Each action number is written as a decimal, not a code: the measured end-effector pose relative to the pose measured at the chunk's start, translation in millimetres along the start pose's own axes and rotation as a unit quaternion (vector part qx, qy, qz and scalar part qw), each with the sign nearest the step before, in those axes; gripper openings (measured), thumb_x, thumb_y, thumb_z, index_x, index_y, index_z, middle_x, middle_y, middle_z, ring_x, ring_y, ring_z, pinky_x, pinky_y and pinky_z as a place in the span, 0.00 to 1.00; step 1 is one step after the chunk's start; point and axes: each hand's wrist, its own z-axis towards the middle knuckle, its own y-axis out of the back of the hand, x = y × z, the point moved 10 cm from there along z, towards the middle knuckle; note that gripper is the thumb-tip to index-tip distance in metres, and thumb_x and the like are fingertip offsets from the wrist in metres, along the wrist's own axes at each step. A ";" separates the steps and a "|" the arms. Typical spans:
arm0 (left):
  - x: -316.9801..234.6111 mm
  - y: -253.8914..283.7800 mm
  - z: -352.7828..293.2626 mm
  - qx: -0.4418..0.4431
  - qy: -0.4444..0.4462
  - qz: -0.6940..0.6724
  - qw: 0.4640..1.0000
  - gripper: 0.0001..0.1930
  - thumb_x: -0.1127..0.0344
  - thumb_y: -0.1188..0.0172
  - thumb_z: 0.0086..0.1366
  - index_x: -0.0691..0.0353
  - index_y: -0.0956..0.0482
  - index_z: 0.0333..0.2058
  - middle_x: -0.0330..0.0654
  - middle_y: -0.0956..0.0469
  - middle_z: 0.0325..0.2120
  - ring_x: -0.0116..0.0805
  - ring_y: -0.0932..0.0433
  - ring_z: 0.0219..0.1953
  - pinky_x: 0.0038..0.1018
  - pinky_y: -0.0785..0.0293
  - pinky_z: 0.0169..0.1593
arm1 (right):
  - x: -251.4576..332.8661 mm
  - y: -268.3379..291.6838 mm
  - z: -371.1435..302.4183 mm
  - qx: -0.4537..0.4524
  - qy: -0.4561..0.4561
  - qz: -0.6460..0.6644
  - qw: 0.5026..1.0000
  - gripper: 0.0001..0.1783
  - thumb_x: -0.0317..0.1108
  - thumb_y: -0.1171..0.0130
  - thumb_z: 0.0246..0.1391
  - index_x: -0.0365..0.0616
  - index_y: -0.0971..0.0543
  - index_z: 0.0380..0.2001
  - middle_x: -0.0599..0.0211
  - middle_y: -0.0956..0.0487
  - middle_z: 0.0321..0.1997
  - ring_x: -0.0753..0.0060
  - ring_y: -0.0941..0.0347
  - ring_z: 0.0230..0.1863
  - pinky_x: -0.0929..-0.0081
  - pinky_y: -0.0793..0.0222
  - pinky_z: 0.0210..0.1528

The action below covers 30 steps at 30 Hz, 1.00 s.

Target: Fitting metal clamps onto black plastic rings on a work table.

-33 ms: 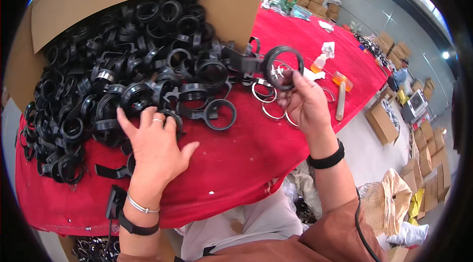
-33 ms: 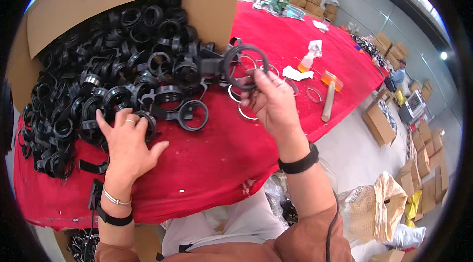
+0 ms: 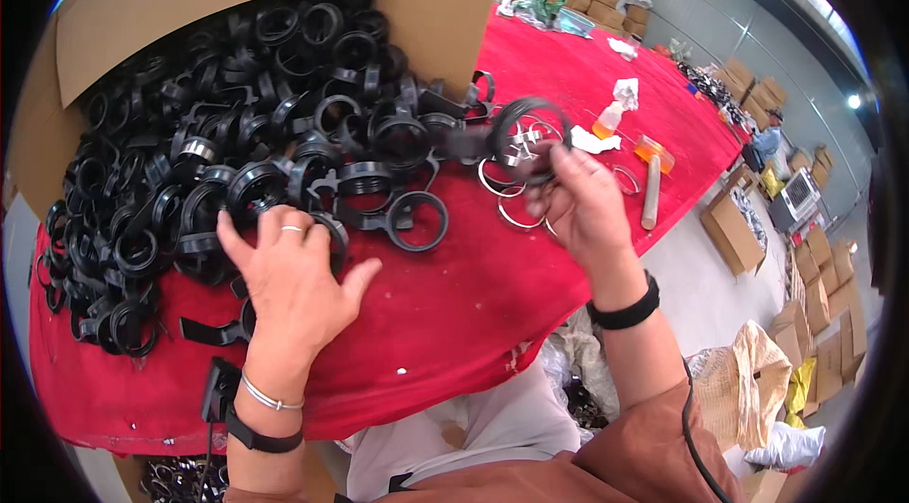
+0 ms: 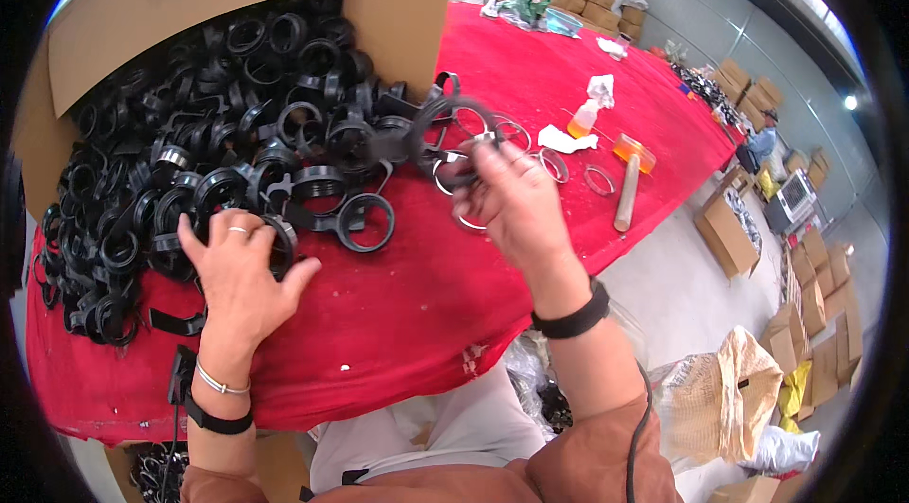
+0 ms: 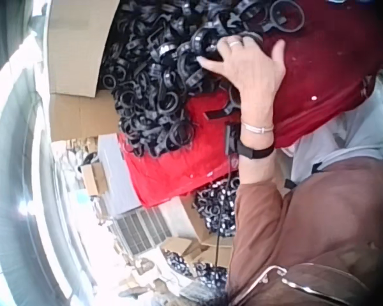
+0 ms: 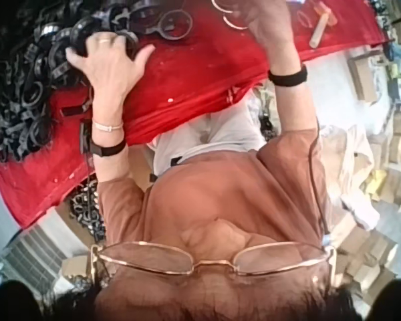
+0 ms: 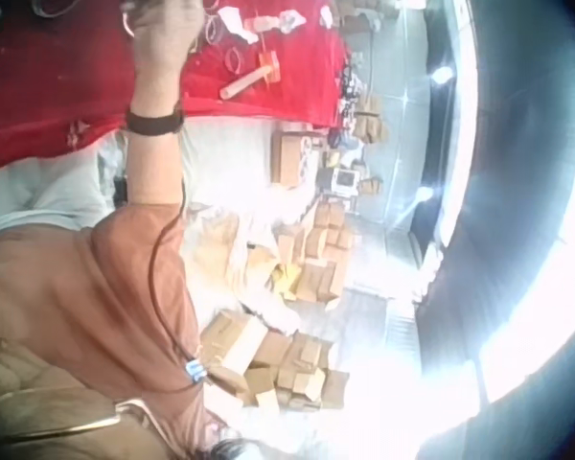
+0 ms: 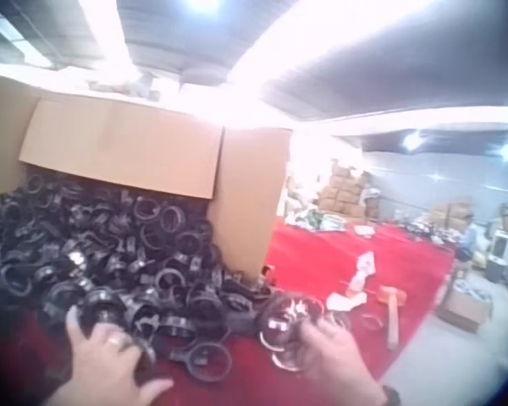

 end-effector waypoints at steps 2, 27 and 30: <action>-8.1 27.1 -4.2 -0.117 -0.033 -0.050 0.991 0.27 0.54 0.33 0.46 0.66 0.24 0.42 0.48 0.27 0.39 0.47 0.31 0.47 0.53 0.47 0.60 | -16.5 -18.2 -19.0 0.015 -0.051 -0.105 0.993 0.13 0.34 0.47 0.60 0.35 0.27 0.43 0.59 0.21 0.34 0.75 0.25 0.26 0.77 0.25 0.28; -53.5 -72.2 -27.6 0.230 0.101 -0.761 0.598 0.19 0.55 0.52 0.69 0.71 0.29 0.39 0.50 0.22 0.29 0.31 0.24 0.19 0.23 0.26 0.23 | 0.8 70.3 -45.9 -0.052 0.130 -0.785 0.603 0.43 0.37 0.28 0.30 0.36 0.33 0.53 0.49 0.34 0.49 0.49 0.38 0.50 0.60 0.35 0.53; -52.6 -74.6 -28.1 0.230 0.107 -0.776 0.578 0.21 0.54 0.56 0.71 0.72 0.29 0.41 0.51 0.23 0.29 0.32 0.24 0.20 0.24 0.25 0.23 | 6.0 48.8 -53.1 -0.019 0.209 -0.778 0.592 0.42 0.28 0.32 0.29 0.37 0.34 0.54 0.50 0.34 0.49 0.50 0.38 0.49 0.61 0.36 0.52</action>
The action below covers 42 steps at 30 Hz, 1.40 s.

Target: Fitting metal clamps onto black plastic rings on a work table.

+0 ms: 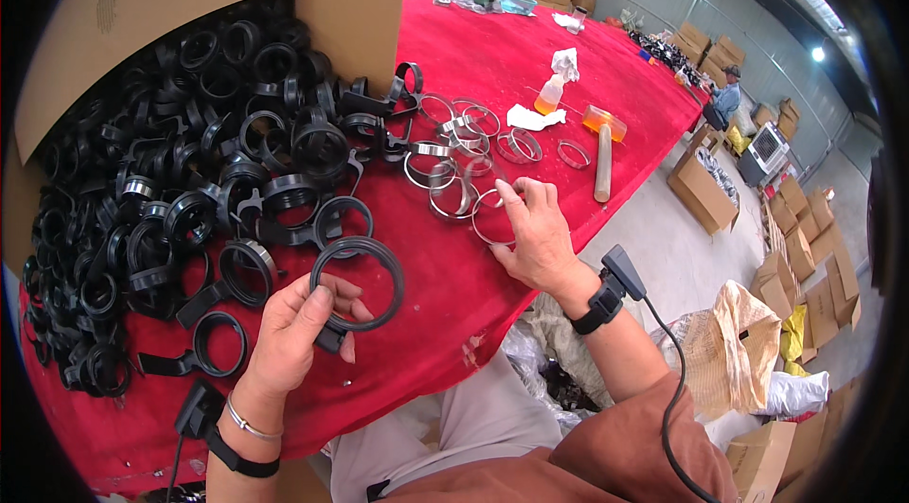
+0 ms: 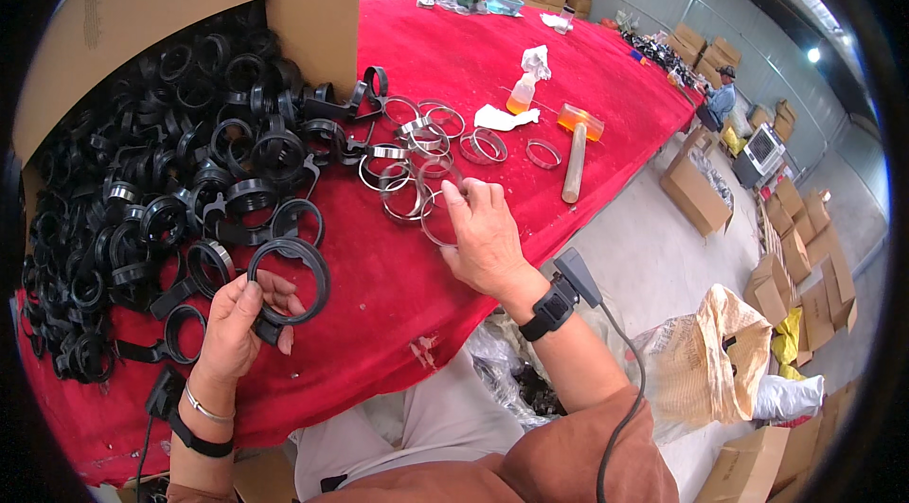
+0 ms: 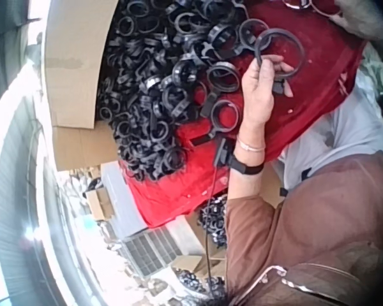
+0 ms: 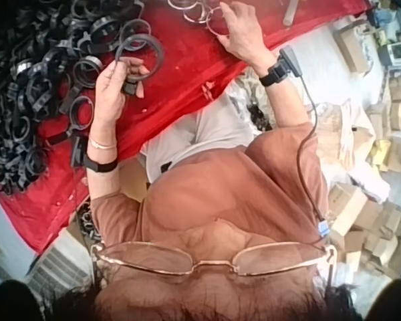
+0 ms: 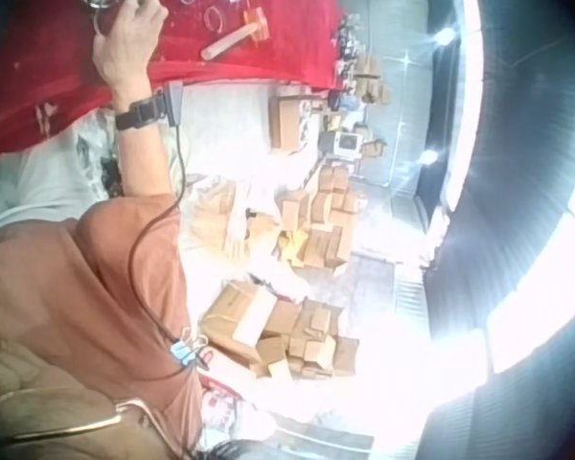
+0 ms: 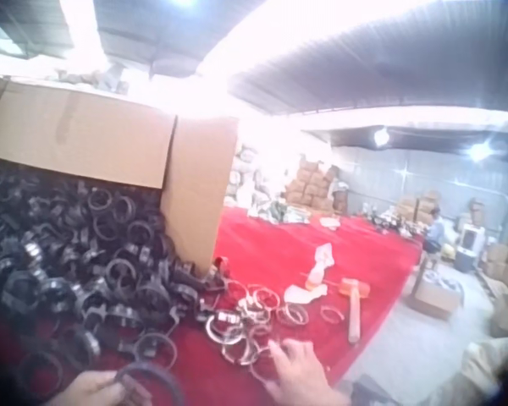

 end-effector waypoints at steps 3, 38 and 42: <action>-0.1 0.8 0.3 0.000 0.002 0.009 1.000 0.21 0.54 0.57 0.71 0.72 0.29 0.41 0.51 0.23 0.29 0.32 0.24 0.21 0.24 0.25 0.23 | 10.6 -2.4 1.0 0.016 0.048 -0.006 0.999 0.41 0.25 0.36 0.29 0.39 0.34 0.55 0.52 0.35 0.50 0.51 0.38 0.50 0.62 0.37 0.53; -0.4 -9.0 2.1 0.021 0.053 -0.115 0.992 0.27 0.59 0.57 0.72 0.58 0.50 0.65 0.48 0.26 0.49 0.37 0.21 0.43 0.33 0.20 0.42 | 147.1 23.3 50.2 0.132 0.126 0.287 0.940 0.47 0.31 0.25 0.27 0.41 0.34 0.56 0.50 0.34 0.47 0.51 0.34 0.49 0.64 0.33 0.50; -7.9 -6.3 2.6 -0.008 0.006 -0.023 1.000 0.26 0.59 0.51 0.70 0.61 0.44 0.62 0.46 0.26 0.48 0.30 0.22 0.39 0.26 0.20 0.35 | 153.9 26.6 53.9 0.106 0.151 0.296 0.937 0.43 0.36 0.25 0.32 0.38 0.32 0.54 0.51 0.32 0.46 0.54 0.31 0.47 0.66 0.32 0.49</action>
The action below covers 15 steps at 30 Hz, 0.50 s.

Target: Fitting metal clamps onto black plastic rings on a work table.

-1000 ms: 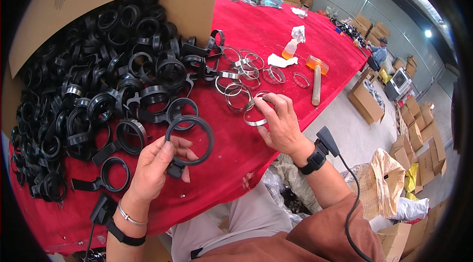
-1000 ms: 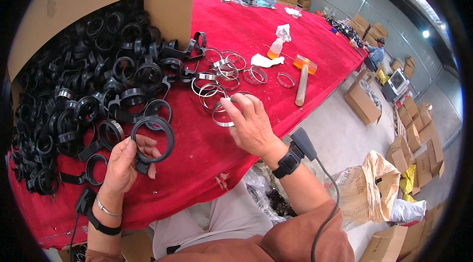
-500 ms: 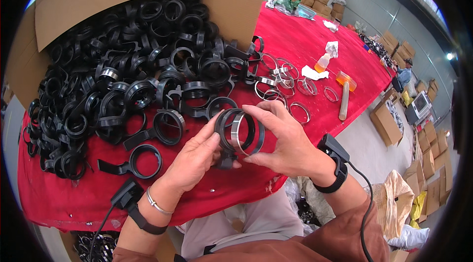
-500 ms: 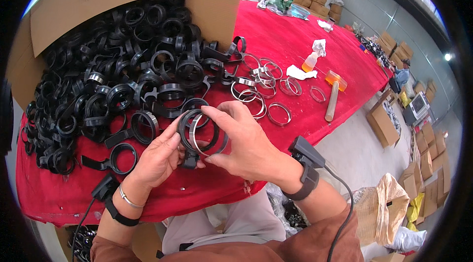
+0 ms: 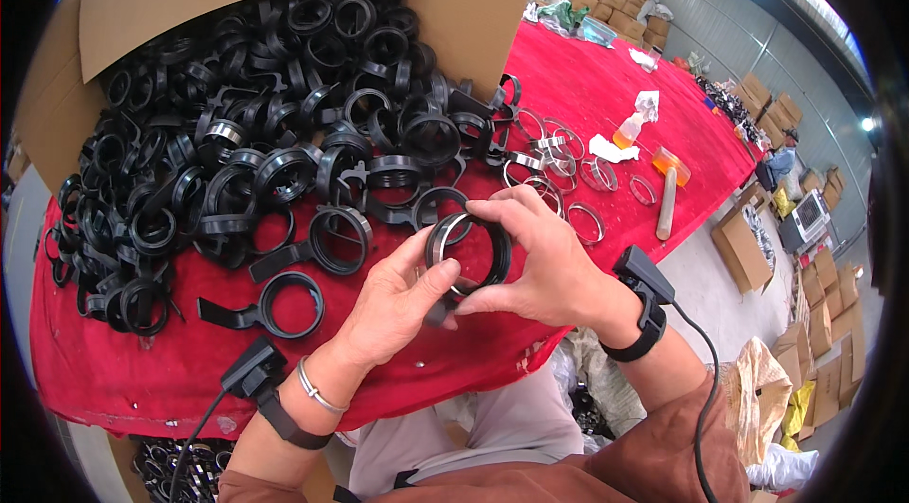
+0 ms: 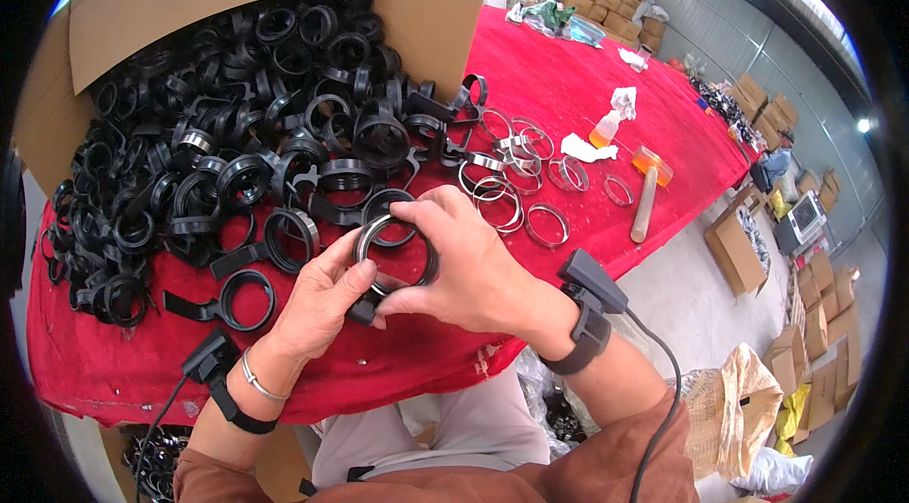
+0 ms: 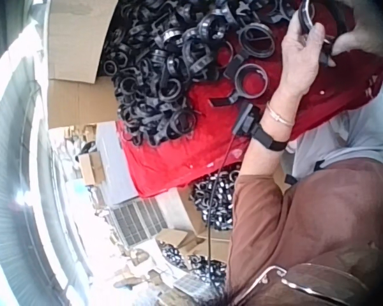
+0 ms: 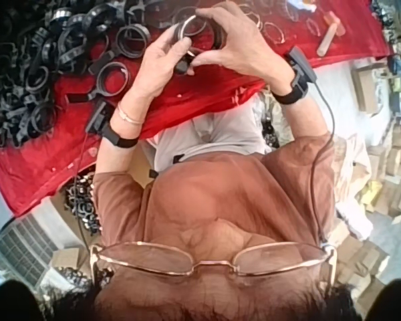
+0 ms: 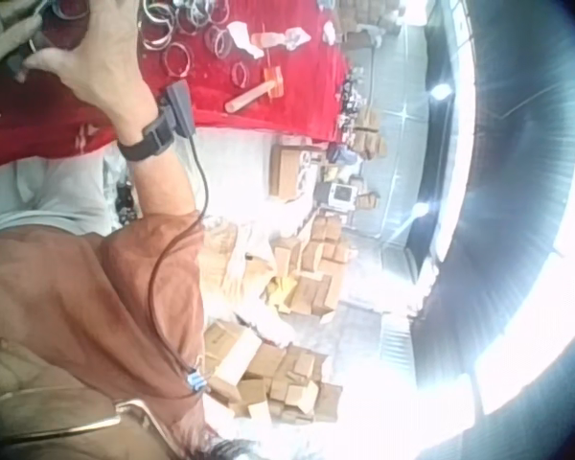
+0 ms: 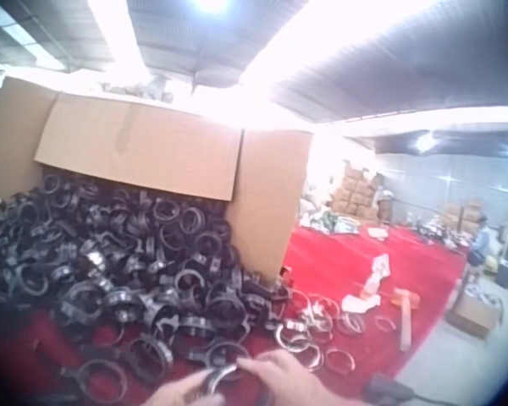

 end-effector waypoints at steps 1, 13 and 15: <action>-1.8 3.2 0.0 -0.018 -0.003 -0.009 1.000 0.26 0.58 0.49 0.69 0.61 0.41 0.61 0.44 0.25 0.44 0.27 0.23 0.38 0.23 0.21 0.33 | -14.5 2.1 0.7 -0.015 -0.075 0.067 0.995 0.39 0.39 0.27 0.36 0.37 0.31 0.53 0.52 0.30 0.44 0.57 0.30 0.46 0.66 0.31 0.47; -3.9 9.9 -3.2 -0.054 -0.017 -0.004 0.998 0.21 0.62 0.50 0.69 0.66 0.36 0.57 0.47 0.21 0.36 0.28 0.21 0.31 0.21 0.21 0.30 | -87.0 -27.1 -1.5 -0.203 -0.284 0.229 0.909 0.32 0.49 0.58 0.65 0.34 0.23 0.17 0.66 0.30 0.11 0.77 0.36 0.17 0.70 0.39 0.23; -12.2 14.0 -3.3 -0.061 -0.037 0.028 0.997 0.18 0.66 0.50 0.68 0.67 0.32 0.54 0.42 0.21 0.35 0.28 0.21 0.35 0.23 0.20 0.29 | -85.6 -35.3 2.9 -0.173 -0.284 0.272 0.903 0.32 0.50 0.58 0.65 0.33 0.23 0.20 0.68 0.27 0.13 0.79 0.34 0.18 0.73 0.36 0.23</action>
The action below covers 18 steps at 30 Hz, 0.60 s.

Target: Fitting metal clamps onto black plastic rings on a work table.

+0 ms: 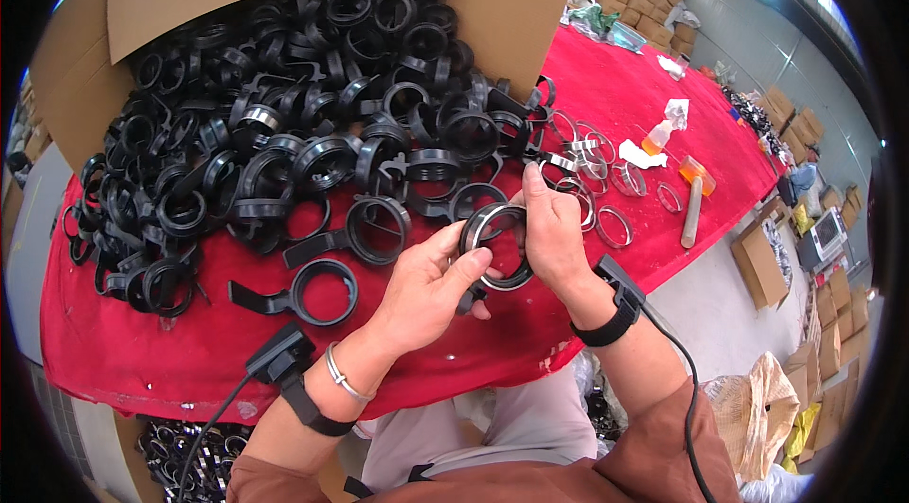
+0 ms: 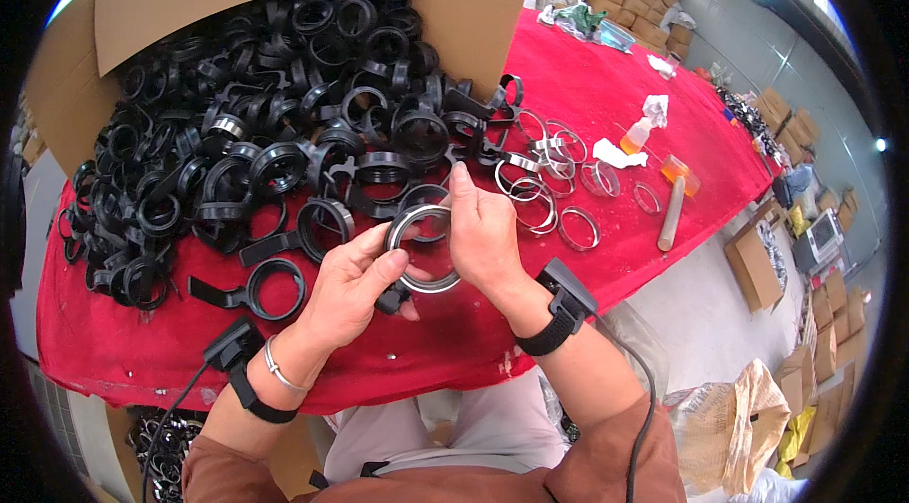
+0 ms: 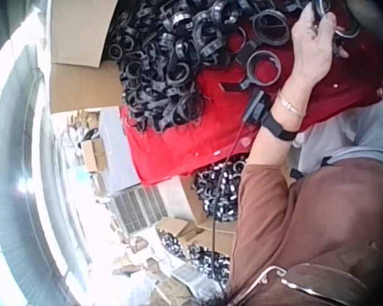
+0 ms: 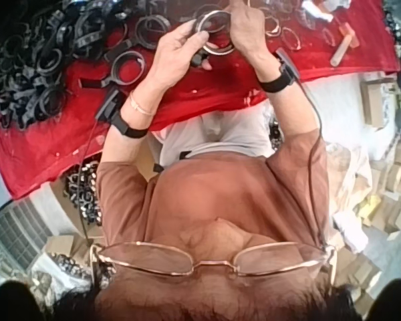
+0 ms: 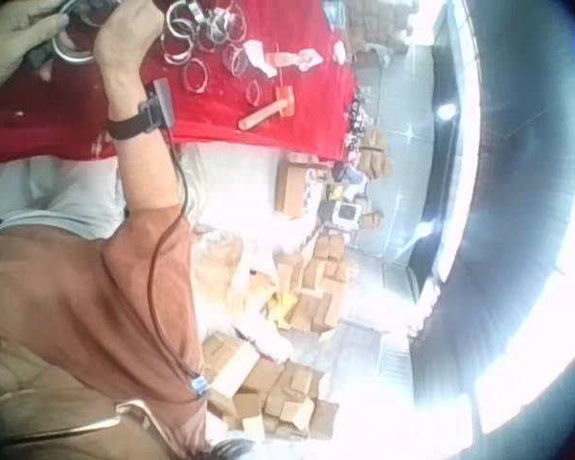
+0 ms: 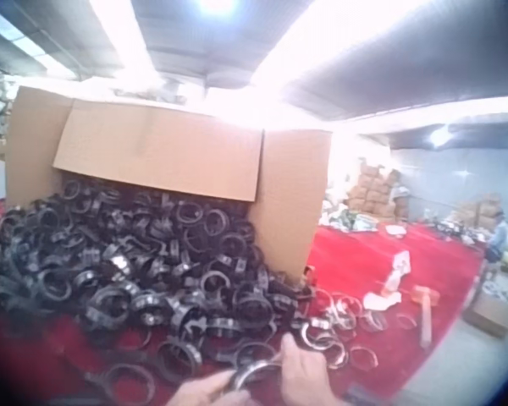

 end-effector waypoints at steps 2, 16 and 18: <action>-12.2 11.9 -3.7 -0.033 -0.015 0.043 0.998 0.17 0.68 0.49 0.68 0.67 0.31 0.53 0.40 0.22 0.34 0.27 0.21 0.35 0.22 0.21 0.29 | -0.9 -11.7 1.7 0.042 -0.018 0.011 0.999 0.31 0.51 0.58 0.65 0.33 0.22 0.23 0.68 0.26 0.15 0.80 0.32 0.20 0.75 0.35 0.24; -99.2 100.9 -139.5 -0.291 -0.063 0.838 0.457 0.31 0.66 0.39 0.54 0.68 0.36 0.57 0.50 0.31 0.50 0.48 0.37 0.57 0.53 0.52 0.63 | 36.9 -49.7 -32.9 0.038 0.294 -0.327 0.897 0.16 0.29 0.36 0.42 0.46 0.25 0.38 0.62 0.28 0.35 0.55 0.29 0.40 0.63 0.28 0.37; -82.4 105.7 -138.7 -0.256 -0.015 0.832 0.491 0.39 0.59 0.39 0.53 0.70 0.44 0.61 0.52 0.40 0.60 0.51 0.46 0.64 0.57 0.64 0.65 | 25.4 -47.4 -29.0 0.050 0.293 -0.379 0.876 0.16 0.30 0.36 0.42 0.45 0.25 0.37 0.62 0.28 0.36 0.56 0.29 0.41 0.62 0.28 0.38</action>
